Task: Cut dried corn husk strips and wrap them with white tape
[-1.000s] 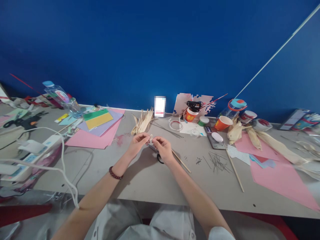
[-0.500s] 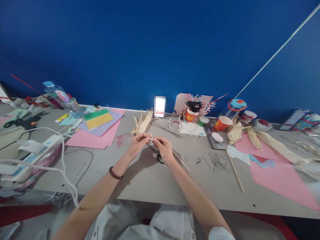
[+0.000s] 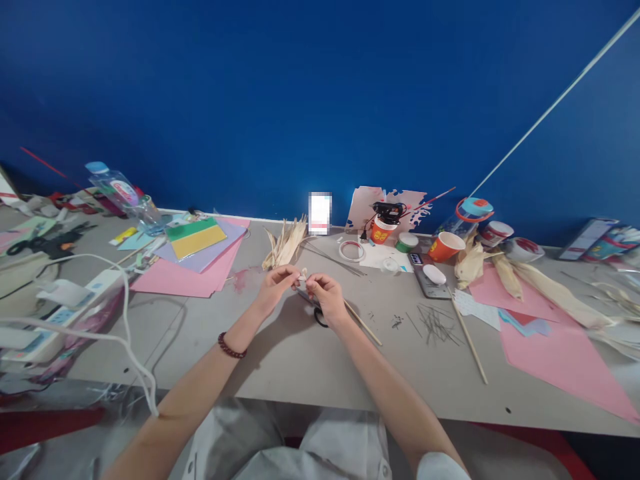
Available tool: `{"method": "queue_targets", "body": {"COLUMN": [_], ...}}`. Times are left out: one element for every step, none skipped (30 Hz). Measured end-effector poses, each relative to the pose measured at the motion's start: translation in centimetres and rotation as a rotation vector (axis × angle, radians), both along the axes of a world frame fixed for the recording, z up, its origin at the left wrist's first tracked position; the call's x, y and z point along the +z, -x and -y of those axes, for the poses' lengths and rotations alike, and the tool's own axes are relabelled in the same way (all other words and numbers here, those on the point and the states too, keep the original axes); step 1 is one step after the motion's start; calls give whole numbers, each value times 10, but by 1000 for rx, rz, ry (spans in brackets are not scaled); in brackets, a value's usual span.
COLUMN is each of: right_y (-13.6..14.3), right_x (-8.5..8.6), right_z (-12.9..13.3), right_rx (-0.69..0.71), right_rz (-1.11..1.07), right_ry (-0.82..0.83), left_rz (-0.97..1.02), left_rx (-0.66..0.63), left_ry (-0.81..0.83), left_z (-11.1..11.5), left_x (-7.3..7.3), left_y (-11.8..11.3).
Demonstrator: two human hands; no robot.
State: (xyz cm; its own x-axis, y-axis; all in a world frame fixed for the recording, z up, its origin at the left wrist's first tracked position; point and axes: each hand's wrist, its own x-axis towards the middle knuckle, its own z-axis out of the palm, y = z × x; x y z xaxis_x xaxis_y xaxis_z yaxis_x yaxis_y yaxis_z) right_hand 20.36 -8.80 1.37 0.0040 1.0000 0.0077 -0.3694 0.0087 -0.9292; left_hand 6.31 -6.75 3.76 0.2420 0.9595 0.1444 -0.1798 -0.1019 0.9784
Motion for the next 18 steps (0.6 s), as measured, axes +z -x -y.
{"method": "queue_targets", "body": {"right_y": [0, 0, 1, 1, 0, 0, 0, 0, -1, -1, -1, -1, -2, -2, -2, -2, -3, -4], "right_x": [1, 2, 3, 3, 4, 4, 4, 4, 4, 4, 4, 3, 3, 2, 1, 1, 0, 0], "right_z": [0, 1, 1, 1, 1, 2, 2, 2, 2, 1, 1, 0, -1, -2, -3, -4, -5, -6], "right_rx": [3, 3, 4, 3, 3, 5, 9, 10, 9, 6, 0, -9, -22, -41, -62, -88, -117, -148], "right_rz": [-6, -9, -9, -10, -12, -16, -22, -27, -28, -24, -15, -1, 17, 38, 61, 90, 127, 171], "right_ry": [3, 8, 17, 26, 35, 43, 47, 49, 47, 45, 41, 36, 32, 26, 19, 12, 10, 13], "left_rz": [3, 6, 9, 13, 18, 22, 24, 25, 24, 20, 12, 1, -12, -27, -38, -44, -47, -55], "left_rx": [0, 0, -1, 0, 4, 10, 16, 23, 31, 37, 45, 53, 61, 66, 69, 74, 86, 105], "left_ry": [0, 1, 0, -1, -3, -5, -6, -7, -7, -5, -3, -5, -9, -16, -23, -27, -25, -19], "left_z": [0, 0, -1, -1, -1, -1, -1, -2, -2, -2, -3, -3, -3, -4, -5, -6, -8, -9], "left_x": [0, 0, 0, -1, -1, -1, -1, -1, -1, -1, -1, -1, -1, -2, -2, -3, -5, -7], "left_y": [0, 0, 0, 1, 1, 2, 2, 3, 3, 3, 4, 4, 4, 4, 4, 4, 5, 5]}}
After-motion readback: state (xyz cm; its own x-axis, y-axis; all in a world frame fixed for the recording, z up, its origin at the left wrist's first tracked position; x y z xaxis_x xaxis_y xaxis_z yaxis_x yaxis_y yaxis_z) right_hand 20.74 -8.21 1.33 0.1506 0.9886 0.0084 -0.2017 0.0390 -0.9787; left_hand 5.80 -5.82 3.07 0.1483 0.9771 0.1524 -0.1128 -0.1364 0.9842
